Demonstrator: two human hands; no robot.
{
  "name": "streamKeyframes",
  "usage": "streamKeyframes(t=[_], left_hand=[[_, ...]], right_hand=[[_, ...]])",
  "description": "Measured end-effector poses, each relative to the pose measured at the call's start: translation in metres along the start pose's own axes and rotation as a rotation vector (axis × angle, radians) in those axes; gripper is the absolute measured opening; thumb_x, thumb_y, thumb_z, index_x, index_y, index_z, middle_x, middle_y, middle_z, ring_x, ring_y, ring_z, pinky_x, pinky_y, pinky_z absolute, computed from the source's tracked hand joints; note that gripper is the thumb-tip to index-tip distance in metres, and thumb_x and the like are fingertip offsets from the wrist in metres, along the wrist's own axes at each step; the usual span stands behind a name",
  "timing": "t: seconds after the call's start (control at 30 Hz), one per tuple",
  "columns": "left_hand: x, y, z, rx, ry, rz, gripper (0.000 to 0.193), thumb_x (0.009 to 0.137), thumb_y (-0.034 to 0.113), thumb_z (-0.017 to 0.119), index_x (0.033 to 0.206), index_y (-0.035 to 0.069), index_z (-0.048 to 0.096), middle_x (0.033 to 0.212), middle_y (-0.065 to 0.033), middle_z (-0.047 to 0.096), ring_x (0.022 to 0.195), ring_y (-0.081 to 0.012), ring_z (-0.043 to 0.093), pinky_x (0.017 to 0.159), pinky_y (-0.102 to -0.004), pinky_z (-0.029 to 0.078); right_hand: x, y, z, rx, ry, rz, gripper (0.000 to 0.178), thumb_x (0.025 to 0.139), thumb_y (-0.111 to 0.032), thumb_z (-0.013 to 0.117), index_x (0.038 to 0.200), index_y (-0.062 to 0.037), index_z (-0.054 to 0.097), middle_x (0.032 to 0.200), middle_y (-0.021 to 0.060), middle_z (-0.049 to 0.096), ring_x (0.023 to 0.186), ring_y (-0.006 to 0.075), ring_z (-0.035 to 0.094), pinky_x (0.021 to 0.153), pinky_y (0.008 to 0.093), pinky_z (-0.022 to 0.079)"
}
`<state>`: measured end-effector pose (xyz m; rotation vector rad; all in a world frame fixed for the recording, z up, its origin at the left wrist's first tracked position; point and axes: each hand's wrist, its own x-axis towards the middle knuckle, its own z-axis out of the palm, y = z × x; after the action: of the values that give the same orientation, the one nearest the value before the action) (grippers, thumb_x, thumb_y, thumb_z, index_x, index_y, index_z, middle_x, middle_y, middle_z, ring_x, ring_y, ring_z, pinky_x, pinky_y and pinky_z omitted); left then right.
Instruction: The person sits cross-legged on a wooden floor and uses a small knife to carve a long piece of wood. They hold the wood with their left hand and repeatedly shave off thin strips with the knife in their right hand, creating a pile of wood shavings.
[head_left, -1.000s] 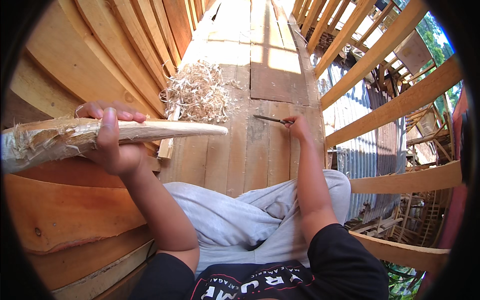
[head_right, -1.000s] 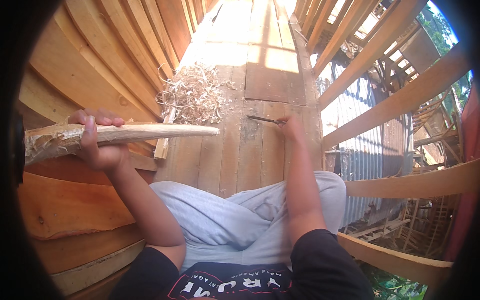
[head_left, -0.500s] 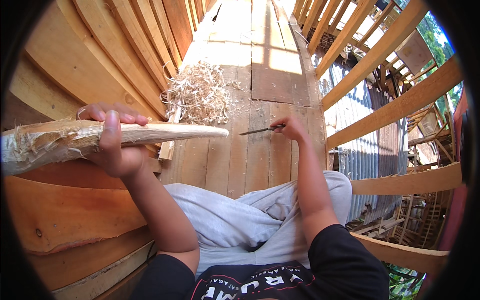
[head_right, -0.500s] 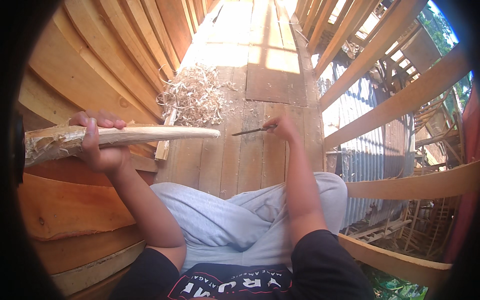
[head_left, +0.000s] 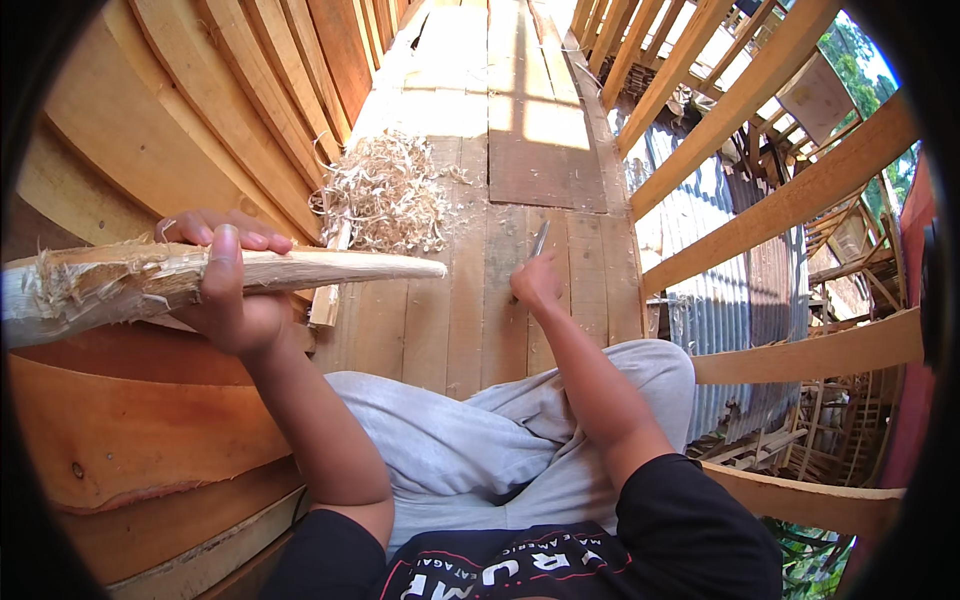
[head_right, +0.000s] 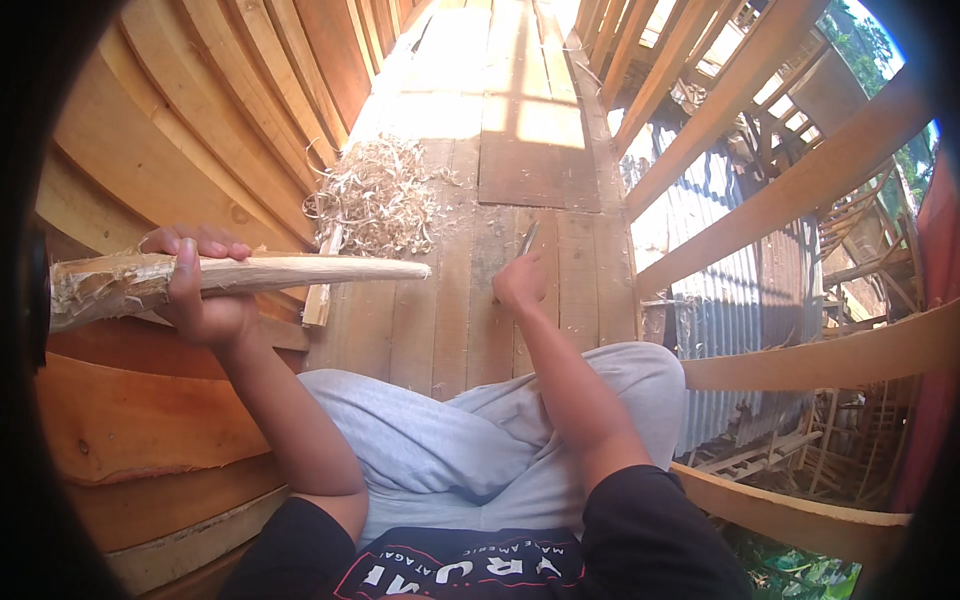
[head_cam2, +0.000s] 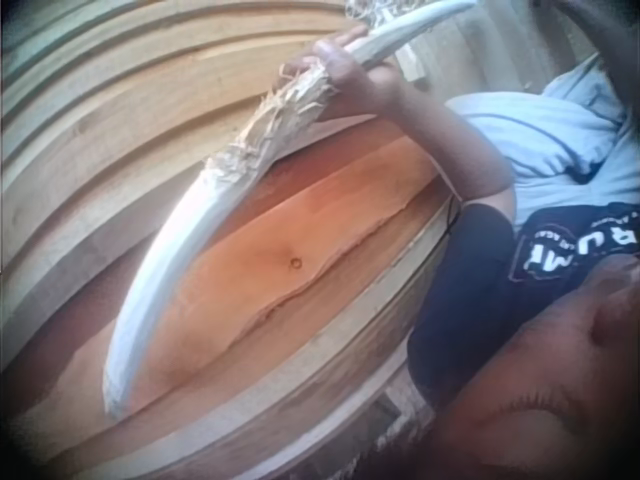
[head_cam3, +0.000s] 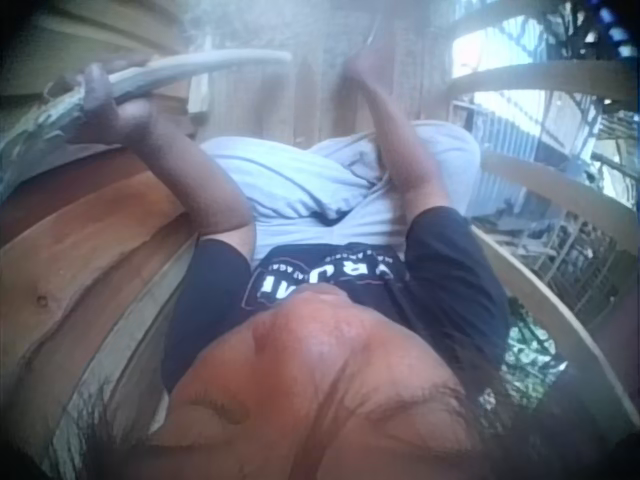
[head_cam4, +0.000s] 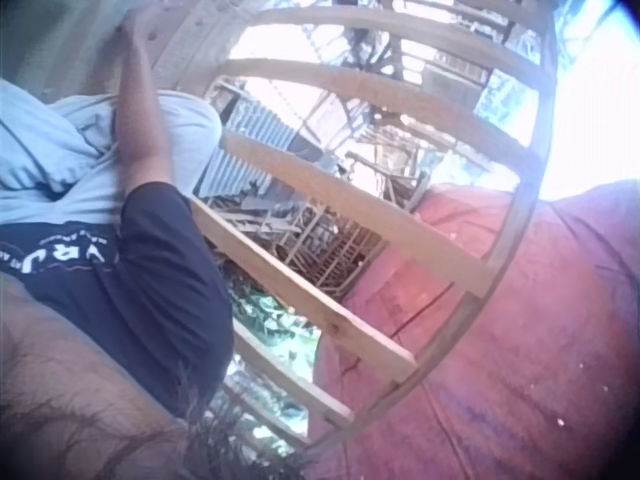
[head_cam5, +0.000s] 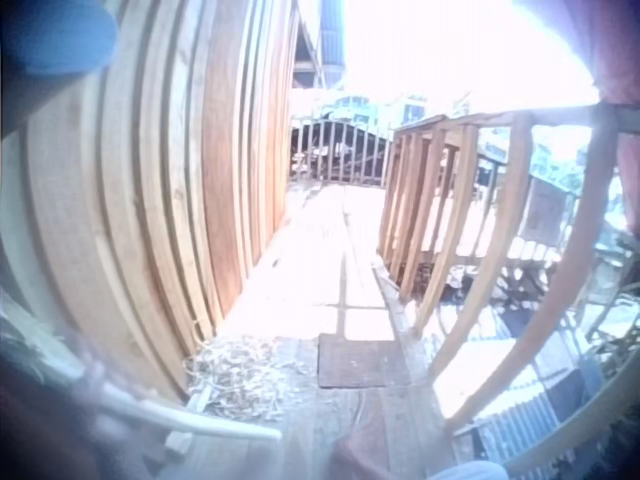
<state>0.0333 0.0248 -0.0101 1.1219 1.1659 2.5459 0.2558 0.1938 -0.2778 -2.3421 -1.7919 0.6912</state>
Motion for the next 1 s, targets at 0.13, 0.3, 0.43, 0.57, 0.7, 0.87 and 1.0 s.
streamKeyframes(t=[0.13, 0.3, 0.43, 0.57, 0.7, 0.87, 1.0], left_hand=[[0.000, -0.002, 0.004, -0.046, -0.022, -0.010, 0.019, 0.078, 0.013, 0.058, 0.091, 0.009, 0.045, 0.064, -0.0047, 0.045, 0.057, -0.0153, 0.048, 0.052, -0.0296, 0.049], [0.000, 0.000, 0.001, -0.025, -0.020, -0.003, 0.019, 0.078, 0.013, 0.059, 0.091, 0.009, 0.045, 0.065, -0.0043, 0.045, 0.058, -0.0143, 0.048, 0.052, -0.0295, 0.050], [0.000, -0.001, 0.003, -0.035, -0.017, -0.008, 0.019, 0.078, 0.013, 0.059, 0.091, 0.009, 0.045, 0.065, -0.0043, 0.046, 0.058, -0.0139, 0.049, 0.053, -0.0291, 0.050], [0.000, -0.002, 0.004, -0.043, -0.023, -0.003, 0.019, 0.078, 0.013, 0.059, 0.091, 0.009, 0.045, 0.066, -0.0041, 0.046, 0.059, -0.0139, 0.049, 0.053, -0.0289, 0.050], [0.000, -0.001, 0.000, -0.041, -0.027, -0.006, 0.019, 0.078, 0.013, 0.059, 0.091, 0.009, 0.045, 0.067, -0.0037, 0.045, 0.059, -0.0138, 0.049, 0.053, -0.0288, 0.050], [-0.001, 0.000, 0.003, -0.053, -0.039, -0.011, 0.019, 0.078, 0.012, 0.059, 0.091, 0.009, 0.045, 0.067, -0.0035, 0.045, 0.060, -0.0136, 0.049, 0.054, -0.0287, 0.050], [-0.001, -0.002, 0.007, -0.063, -0.037, -0.006, 0.019, 0.078, 0.012, 0.058, 0.091, 0.008, 0.045, 0.067, -0.0041, 0.045, 0.059, -0.0141, 0.049, 0.053, -0.0288, 0.051]], right_hand=[[0.007, 0.017, 0.009, 0.024, -0.178, -0.405, 0.058, 0.084, -0.021, 0.064, 0.128, 0.0095, 0.043, 0.095, 0.0235, 0.066, 0.082, 0.0370, 0.067, 0.076, 0.0406, 0.053], [-0.004, 0.006, 0.002, 0.290, -0.207, -0.637, 0.068, 0.082, -0.018, 0.064, 0.138, 0.0097, 0.037, 0.085, 0.0238, 0.067, 0.086, 0.0366, 0.067, 0.079, 0.0435, 0.052], [-0.003, 0.012, 0.011, 0.180, 0.071, -0.247, 0.059, 0.080, -0.016, 0.066, 0.130, 0.0090, 0.049, 0.088, 0.0246, 0.067, 0.085, 0.0360, 0.067, 0.079, 0.0428, 0.052], [0.008, 0.025, 0.011, -0.017, -0.100, -0.160, 0.061, 0.078, -0.015, 0.067, 0.131, 0.0084, 0.048, 0.091, 0.0248, 0.067, 0.086, 0.0361, 0.067, 0.079, 0.0412, 0.052], [-0.014, 0.011, -0.007, 0.238, -0.192, -0.542, 0.062, 0.077, -0.014, 0.067, 0.131, 0.0085, 0.048, 0.090, 0.0254, 0.067, 0.087, 0.0369, 0.067, 0.079, 0.0415, 0.052], [-0.017, 0.008, -0.012, 0.186, 0.041, -0.288, 0.054, 0.076, -0.011, 0.067, 0.125, 0.0069, 0.054, 0.088, 0.0241, 0.068, 0.086, 0.0354, 0.068, 0.079, 0.0413, 0.053], [0.023, 0.055, 0.008, -0.195, -0.055, -0.221, 0.040, 0.077, -0.009, 0.065, 0.113, 0.0063, 0.062, 0.086, 0.0236, 0.068, 0.084, 0.0364, 0.068, 0.077, 0.0402, 0.054]])
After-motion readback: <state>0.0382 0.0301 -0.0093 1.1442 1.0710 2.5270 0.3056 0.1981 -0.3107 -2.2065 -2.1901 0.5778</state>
